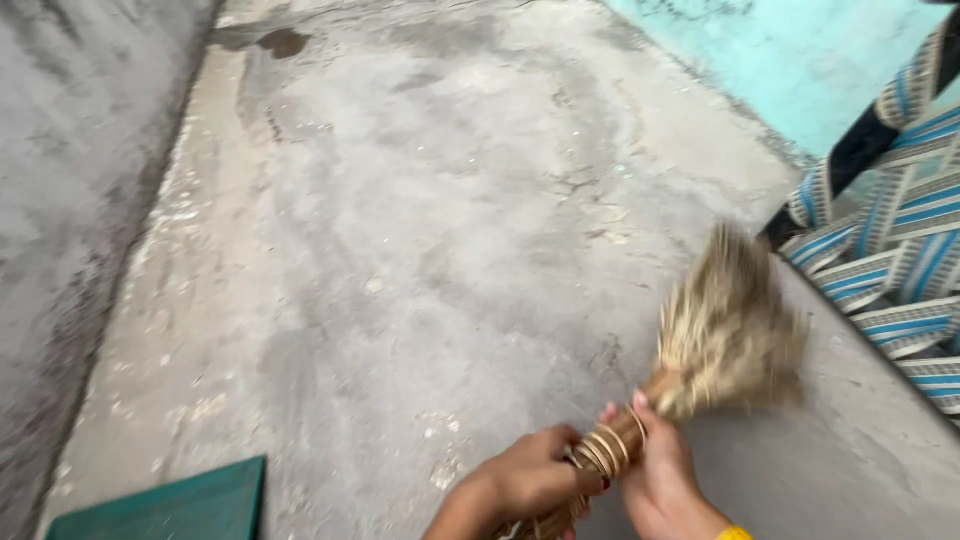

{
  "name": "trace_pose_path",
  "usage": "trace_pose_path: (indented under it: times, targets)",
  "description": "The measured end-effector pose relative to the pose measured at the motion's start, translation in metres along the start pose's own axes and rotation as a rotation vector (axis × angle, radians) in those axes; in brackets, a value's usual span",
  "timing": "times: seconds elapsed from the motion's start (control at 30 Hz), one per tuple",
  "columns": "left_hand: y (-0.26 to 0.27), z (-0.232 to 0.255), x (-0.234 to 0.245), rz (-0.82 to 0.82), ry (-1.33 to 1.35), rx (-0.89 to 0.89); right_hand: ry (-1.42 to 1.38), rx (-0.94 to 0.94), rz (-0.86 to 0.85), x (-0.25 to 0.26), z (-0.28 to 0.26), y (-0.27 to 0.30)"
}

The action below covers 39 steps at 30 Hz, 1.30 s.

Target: The person sweeps a concrete floor with a short broom, gathering debris into a green dustpan. They repeatedly reposition the dustpan to different spots and sweep the dirt into it.

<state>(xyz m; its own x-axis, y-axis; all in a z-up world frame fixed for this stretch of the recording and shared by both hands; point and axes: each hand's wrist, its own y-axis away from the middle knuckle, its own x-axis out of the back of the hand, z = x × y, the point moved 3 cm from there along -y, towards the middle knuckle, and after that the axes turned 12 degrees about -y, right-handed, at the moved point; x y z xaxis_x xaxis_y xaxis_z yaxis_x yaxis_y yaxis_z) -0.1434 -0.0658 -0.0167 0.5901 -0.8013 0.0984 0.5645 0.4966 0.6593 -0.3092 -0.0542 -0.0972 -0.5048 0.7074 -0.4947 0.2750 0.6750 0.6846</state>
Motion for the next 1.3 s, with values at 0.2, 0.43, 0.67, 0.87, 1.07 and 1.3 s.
trace_pose_path:
  times: [0.2,0.43,0.67,0.87,1.07,1.3]
  targets:
    - [-0.013,-0.008,0.008,0.065,-0.289,0.156,0.392,-0.116,0.035,0.055,0.002,-0.023]
    - [0.027,-0.070,0.056,0.120,-0.098,0.238,0.446,-0.184,-0.032,0.000,0.040,0.002]
    - [0.074,-0.127,0.107,0.461,-0.017,0.327,0.624,-0.314,-0.140,-0.055,0.070,0.052]
    - [0.115,-0.088,0.116,0.672,-0.191,0.414,0.667,-0.326,-0.165,-0.070,0.069,0.063]
    - [0.113,-0.117,0.112,0.466,-0.126,0.282,0.648,-0.310,-0.126,-0.066,0.064,0.056]
    - [0.122,-0.162,0.130,0.485,-0.142,0.368,0.622,-0.315,-0.138,-0.054,0.070,0.046]
